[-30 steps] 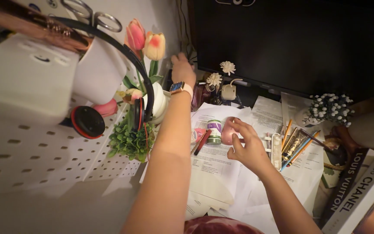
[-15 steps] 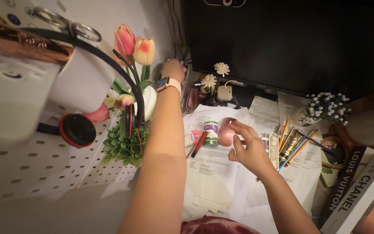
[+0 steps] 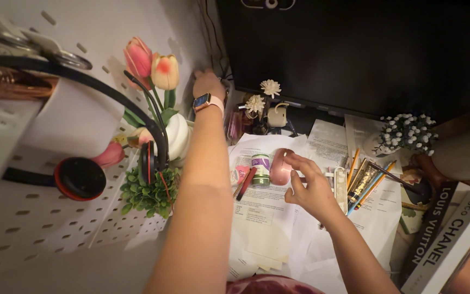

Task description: The person organizes a cluttered desk by moving various items such as pens, papers, a computer mouse, and small containers. They shift objects around, group writing instruments, and adjust the position of a decorative rope and a small potted plant.

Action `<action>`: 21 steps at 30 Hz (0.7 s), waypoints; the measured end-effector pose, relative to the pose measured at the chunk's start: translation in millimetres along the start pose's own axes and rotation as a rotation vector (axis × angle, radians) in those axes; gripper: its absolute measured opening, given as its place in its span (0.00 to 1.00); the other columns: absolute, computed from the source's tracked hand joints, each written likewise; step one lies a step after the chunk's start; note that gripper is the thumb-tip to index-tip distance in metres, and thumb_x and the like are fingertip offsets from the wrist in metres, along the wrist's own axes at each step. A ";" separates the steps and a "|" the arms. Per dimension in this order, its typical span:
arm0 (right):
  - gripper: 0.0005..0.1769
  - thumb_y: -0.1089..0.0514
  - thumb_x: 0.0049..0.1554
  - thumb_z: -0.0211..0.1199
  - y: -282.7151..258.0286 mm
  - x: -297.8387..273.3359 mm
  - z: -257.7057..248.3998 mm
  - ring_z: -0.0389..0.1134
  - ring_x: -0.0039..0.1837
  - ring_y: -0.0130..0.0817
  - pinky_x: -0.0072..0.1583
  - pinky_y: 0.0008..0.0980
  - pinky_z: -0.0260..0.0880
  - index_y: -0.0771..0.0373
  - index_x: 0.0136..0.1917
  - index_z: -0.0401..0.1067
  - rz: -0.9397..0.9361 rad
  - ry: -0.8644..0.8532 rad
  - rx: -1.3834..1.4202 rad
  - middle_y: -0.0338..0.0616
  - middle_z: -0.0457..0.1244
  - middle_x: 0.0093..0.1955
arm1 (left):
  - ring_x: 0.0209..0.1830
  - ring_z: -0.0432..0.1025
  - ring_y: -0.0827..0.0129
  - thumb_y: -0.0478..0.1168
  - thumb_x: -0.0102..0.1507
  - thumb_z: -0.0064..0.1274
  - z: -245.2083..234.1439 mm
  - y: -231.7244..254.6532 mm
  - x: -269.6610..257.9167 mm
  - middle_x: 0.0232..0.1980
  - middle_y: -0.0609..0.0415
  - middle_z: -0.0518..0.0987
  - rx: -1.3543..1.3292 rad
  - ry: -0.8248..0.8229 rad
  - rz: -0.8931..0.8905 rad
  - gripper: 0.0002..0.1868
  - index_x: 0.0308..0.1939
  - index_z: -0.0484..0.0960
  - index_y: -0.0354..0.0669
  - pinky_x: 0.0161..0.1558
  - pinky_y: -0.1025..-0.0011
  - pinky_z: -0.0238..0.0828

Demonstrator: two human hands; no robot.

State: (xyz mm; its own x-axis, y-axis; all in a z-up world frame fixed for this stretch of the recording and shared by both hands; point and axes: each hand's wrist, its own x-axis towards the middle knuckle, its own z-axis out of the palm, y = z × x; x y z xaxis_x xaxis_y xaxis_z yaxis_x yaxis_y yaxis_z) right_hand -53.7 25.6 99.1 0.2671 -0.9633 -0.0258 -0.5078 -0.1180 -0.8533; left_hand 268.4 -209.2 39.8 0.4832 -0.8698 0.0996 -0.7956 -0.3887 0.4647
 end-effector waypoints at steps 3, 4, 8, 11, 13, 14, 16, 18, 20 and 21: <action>0.27 0.66 0.51 0.60 -0.5 2.2 -0.6 0.67 0.66 0.40 0.57 0.35 0.76 0.57 0.66 0.71 0.000 -0.001 0.003 0.45 0.61 0.72 | 0.55 0.73 0.40 0.37 0.58 0.59 -2.2 -3.2 5.5 0.62 0.33 0.71 0.032 -0.039 0.065 0.20 0.55 0.80 0.44 0.55 0.54 0.73; 0.27 0.66 0.51 0.61 -0.1 2.0 -0.7 0.67 0.66 0.40 0.57 0.36 0.76 0.57 0.66 0.71 -0.004 0.000 -0.001 0.45 0.61 0.71 | 0.54 0.74 0.41 0.36 0.58 0.60 -0.6 -5.0 7.3 0.62 0.33 0.70 0.038 -0.057 0.075 0.18 0.53 0.81 0.44 0.55 0.55 0.73; 0.26 0.65 0.53 0.60 0.8 2.4 1.1 0.69 0.65 0.39 0.57 0.35 0.77 0.57 0.66 0.71 0.008 0.004 0.005 0.45 0.62 0.70 | 0.54 0.74 0.43 0.41 0.57 0.64 12.0 -12.9 15.5 0.58 0.35 0.74 0.033 -0.041 0.118 0.18 0.49 0.82 0.41 0.55 0.55 0.73; 0.30 0.66 0.48 0.63 2.1 3.4 0.4 0.68 0.65 0.41 0.57 0.36 0.76 0.58 0.65 0.71 -0.016 -0.015 -0.027 0.46 0.61 0.69 | 0.51 0.75 0.43 0.39 0.54 0.64 23.5 -14.6 27.2 0.52 0.35 0.77 0.065 -0.001 0.140 0.19 0.48 0.81 0.37 0.50 0.55 0.74; 0.29 0.66 0.50 0.62 4.4 1.3 -1.0 0.68 0.65 0.41 0.57 0.36 0.76 0.58 0.66 0.71 -0.015 -0.004 -0.019 0.46 0.62 0.69 | 0.49 0.77 0.45 0.34 0.63 0.55 29.2 -14.9 34.4 0.50 0.38 0.80 0.158 0.079 0.174 0.08 0.45 0.84 0.38 0.50 0.55 0.76; 0.28 0.65 0.51 0.61 5.8 1.0 -2.2 0.68 0.65 0.41 0.57 0.36 0.76 0.58 0.66 0.71 -0.015 0.003 -0.014 0.46 0.63 0.69 | 0.49 0.78 0.45 0.31 0.67 0.51 30.3 -13.8 38.3 0.48 0.39 0.82 0.204 0.120 0.193 0.07 0.43 0.85 0.39 0.50 0.55 0.76; 0.26 0.65 0.53 0.60 7.8 1.1 -4.3 0.68 0.65 0.40 0.57 0.35 0.76 0.58 0.66 0.72 -0.023 0.015 0.001 0.46 0.63 0.69 | 0.48 0.79 0.46 0.32 0.67 0.49 27.5 -12.7 43.6 0.47 0.39 0.83 0.209 0.126 0.213 0.09 0.41 0.86 0.40 0.50 0.56 0.77; 0.26 0.65 0.53 0.60 7.1 0.8 -6.5 0.68 0.65 0.39 0.57 0.35 0.76 0.58 0.66 0.72 -0.014 0.016 0.011 0.45 0.63 0.69 | 0.47 0.79 0.47 0.32 0.65 0.49 17.3 -8.9 44.8 0.46 0.40 0.83 0.231 0.162 0.207 0.09 0.39 0.87 0.40 0.47 0.58 0.77; 0.27 0.65 0.52 0.60 4.1 0.5 -9.3 0.68 0.64 0.39 0.58 0.35 0.75 0.58 0.65 0.72 0.013 0.011 0.012 0.45 0.63 0.68 | 0.46 0.79 0.48 0.33 0.60 0.50 3.0 0.4 40.7 0.46 0.41 0.83 0.266 0.230 0.178 0.09 0.37 0.86 0.40 0.44 0.59 0.78; 0.25 0.64 0.53 0.59 2.4 -0.3 -10.3 0.69 0.64 0.38 0.58 0.35 0.75 0.58 0.65 0.72 0.019 0.009 0.022 0.45 0.63 0.68 | 0.45 0.79 0.48 0.32 0.60 0.49 -5.0 5.5 36.7 0.45 0.42 0.83 0.270 0.279 0.192 0.09 0.37 0.86 0.41 0.43 0.59 0.78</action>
State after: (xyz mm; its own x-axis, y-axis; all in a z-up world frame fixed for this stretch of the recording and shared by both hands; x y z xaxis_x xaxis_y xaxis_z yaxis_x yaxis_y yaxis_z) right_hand -63.4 23.1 102.4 0.2506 -0.9674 -0.0375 -0.4942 -0.0945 -0.8642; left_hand 283.5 -241.7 50.5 0.3678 -0.8332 0.4129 -0.9299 -0.3257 0.1710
